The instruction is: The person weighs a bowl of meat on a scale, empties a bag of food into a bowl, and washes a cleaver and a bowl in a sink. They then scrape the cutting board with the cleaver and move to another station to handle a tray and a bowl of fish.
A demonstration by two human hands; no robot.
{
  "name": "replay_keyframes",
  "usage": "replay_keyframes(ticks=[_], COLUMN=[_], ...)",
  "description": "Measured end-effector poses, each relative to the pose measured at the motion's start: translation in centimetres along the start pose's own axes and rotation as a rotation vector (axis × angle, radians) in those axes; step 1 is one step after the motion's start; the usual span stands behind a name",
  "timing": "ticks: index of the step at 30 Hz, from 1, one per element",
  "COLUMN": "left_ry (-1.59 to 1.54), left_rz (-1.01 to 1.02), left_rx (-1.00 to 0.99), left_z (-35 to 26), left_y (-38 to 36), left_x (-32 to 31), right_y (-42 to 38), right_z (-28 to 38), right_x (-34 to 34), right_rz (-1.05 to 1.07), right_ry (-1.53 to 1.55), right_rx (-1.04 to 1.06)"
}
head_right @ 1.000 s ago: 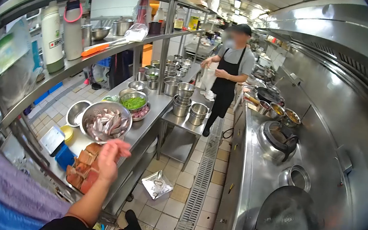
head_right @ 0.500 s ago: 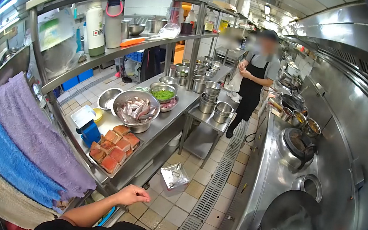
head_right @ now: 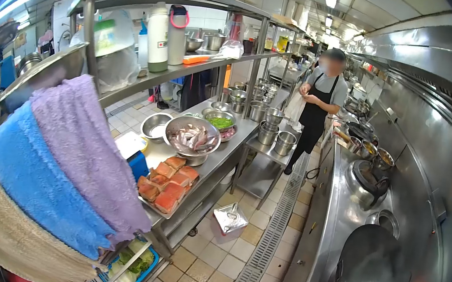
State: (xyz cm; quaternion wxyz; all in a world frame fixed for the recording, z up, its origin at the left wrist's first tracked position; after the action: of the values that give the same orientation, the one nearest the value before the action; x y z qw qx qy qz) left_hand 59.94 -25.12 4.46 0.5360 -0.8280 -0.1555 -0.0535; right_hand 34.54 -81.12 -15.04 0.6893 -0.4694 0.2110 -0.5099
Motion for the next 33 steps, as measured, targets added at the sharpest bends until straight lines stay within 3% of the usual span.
replay_keyframes(ticks=[2, 3, 7, 8, 9, 10, 12, 13, 16, 17, 19, 20, 21, 22, 24, 25, 26, 27, 29, 31, 32, 33], left_ry=[-0.208, -0.312, -0.504, -0.455, 0.017, 0.495, -0.215, -0.545, -0.069, -0.154, 0.071, 0.184, 0.347, 0.334, 0.296, 0.159, -0.004, -0.163, -0.473, -0.901, -0.923, -0.943], left_rz=[-0.059, -0.082, -0.085, -0.075, -0.023, -0.157, -0.102, -0.191, 0.004, 0.079, 0.183, 0.23, 0.198, 0.098, -0.104, 0.013, 0.028, 0.047, 0.121, 0.226, 0.283, 0.337], left_rx=[0.09, 0.132, 0.169, 0.109, -0.265, -0.64, -0.171, 0.032, -0.471, -0.426, -0.507, -0.548, -0.35, -0.486, -0.755, -0.511, -0.407, -0.366, -0.363, -0.278, -0.277, -0.277], left_z=[3.1, 4.6, 9.4, 10.1, 9.9, 8.2, 11.3, 11.5, 11.6, 11.8, 12.5, 12.6, 13.6, 12.8, 11.8, 12.4, 11.6, 10.1, 3.0, -3.9, -10.1, -16.0], left_y=[-0.9, -1.1, -1.4, -0.9, 1.8, 1.2, 0.8, -1.5, 0.1, 0.0, 0.0, 0.4, 0.8, 0.9, 0.6, 1.5, 1.8, 2.0, -0.4, 0.4, -4.4, -9.2], left_x=[-0.5, -0.8, -2.7, -2.8, -2.4, -1.6, -0.8, -0.2, -1.6, -1.8, -2.9, -3.0, -2.7, -2.2, -1.0, 0.1, 1.2, 2.0, 2.5, 1.3, 1.1, 0.5], right_y=[-2.3, -4.8, -11.3, -12.5, -14.0, -13.0, -5.9, -3.2, -9.3, -11.0, -14.6, -17.4, -19.2, -20.7, -20.7, -24.1, -29.7, -36.3, -46.4, -55.0, -58.8, -61.3], right_z=[3.7, 5.2, 10.9, 11.5, 12.6, 12.7, 9.6, 7.6, 15.6, 18.0, 22.7, 25.3, 28.1, 30.1, 34.2, 38.9, 44.6, 51.2, 61.3, 68.6, 71.5, 73.9], right_x=[-2.1, -3.2, -7.8, -9.0, -10.1, -10.8, -13.1, -14.3, -14.3, -13.9, -13.2, -12.5, -11.2, -9.8, -5.3, -3.3, -1.9, -1.3, -1.8, -3.8, -5.2, -7.0], right_rz=[-0.077, -0.152, -0.108, -0.103, -0.124, -0.135, -0.116, -0.144, -0.222, -0.271, -0.37, -0.402, -0.514, -0.622, -0.742, -0.791, -0.84, -0.746, -0.65, -0.666, -0.681, -0.578], right_ry=[-1.112, -1.042, -0.319, -0.139, 0.037, -0.069, -0.709, -1.071, -0.078, -0.101, -0.158, 0.119, 0.27, 0.417, 0.374, 0.413, 0.33, 0.329, 0.273, -0.007, -0.233, -0.23], right_rx=[0.298, 0.345, -0.211, -0.368, -0.527, -0.413, 0.099, 0.353, -0.216, -0.138, 0.017, -0.117, -0.035, 0.049, 0.333, 0.478, 0.545, 0.766, 1.179, 1.447, 1.61, 1.874])
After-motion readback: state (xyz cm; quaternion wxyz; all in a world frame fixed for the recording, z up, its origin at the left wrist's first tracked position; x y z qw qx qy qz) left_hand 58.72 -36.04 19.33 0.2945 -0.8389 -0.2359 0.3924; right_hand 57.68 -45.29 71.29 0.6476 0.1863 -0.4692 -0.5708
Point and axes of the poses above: each hand's wrist, its own y-axis towards the middle knuckle, its own x-axis out of the back of the hand, z = x × y, the point moved 6 cm from there along y, towards the middle knuckle, and after that the axes turned 11 degrees about -y, right-handed, at the moved point
